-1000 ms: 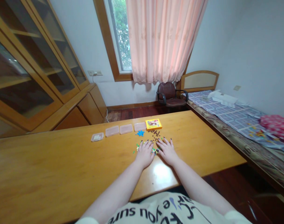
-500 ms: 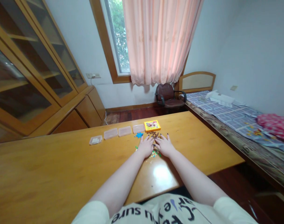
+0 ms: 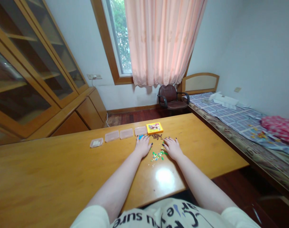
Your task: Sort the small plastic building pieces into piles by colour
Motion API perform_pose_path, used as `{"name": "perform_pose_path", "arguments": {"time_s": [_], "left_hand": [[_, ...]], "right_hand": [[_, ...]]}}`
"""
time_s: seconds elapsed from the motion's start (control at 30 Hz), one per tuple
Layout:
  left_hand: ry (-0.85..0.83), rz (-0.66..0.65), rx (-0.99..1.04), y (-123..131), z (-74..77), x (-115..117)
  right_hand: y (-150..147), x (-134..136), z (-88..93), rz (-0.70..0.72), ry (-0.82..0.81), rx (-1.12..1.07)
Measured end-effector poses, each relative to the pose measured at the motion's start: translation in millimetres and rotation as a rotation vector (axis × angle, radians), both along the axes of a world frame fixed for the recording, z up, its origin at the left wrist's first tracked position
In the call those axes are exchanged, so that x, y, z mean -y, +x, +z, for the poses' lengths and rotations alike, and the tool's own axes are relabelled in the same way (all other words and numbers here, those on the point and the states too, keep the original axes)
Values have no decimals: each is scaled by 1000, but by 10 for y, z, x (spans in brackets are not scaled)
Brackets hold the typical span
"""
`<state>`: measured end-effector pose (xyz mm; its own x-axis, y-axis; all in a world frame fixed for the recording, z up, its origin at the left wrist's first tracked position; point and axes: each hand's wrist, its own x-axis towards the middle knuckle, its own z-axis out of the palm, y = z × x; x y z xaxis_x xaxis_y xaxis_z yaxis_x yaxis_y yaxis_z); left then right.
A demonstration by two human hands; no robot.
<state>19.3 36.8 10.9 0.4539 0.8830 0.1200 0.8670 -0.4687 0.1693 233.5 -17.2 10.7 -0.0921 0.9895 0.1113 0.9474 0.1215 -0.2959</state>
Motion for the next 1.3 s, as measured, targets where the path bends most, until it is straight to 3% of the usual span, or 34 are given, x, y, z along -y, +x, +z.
{"name": "perform_pose_path", "arguments": {"time_s": [0.37,0.53,0.63,0.83,0.93,1.07,1.17,1.23,1.3], "left_hand": [[-53,-87,35,94,18,-149],[-20,-19,32,-62,36,-138],[-3,16,52,-207,3,-18],[-35,134,128,-448,-171,435],[-66,153,182,-461,-182,541],[-115,112,211,-391,-120,511],[-144,40,238,-357,-98,488],[-141,25,294,-371,-103,507],[-133,36,374,-417,-118,548]], "right_hand": [[-94,-214,16,98,-101,-80],[-45,-43,-48,65,-76,-48],[-16,155,-101,106,-77,-29],[-22,390,-170,177,-38,-24],[-176,337,-151,194,-39,-20],[-585,182,-102,261,-32,-35],[-853,120,-86,391,-2,-59],[-919,117,-94,438,28,-77],[-886,126,-116,377,73,-84]]}}
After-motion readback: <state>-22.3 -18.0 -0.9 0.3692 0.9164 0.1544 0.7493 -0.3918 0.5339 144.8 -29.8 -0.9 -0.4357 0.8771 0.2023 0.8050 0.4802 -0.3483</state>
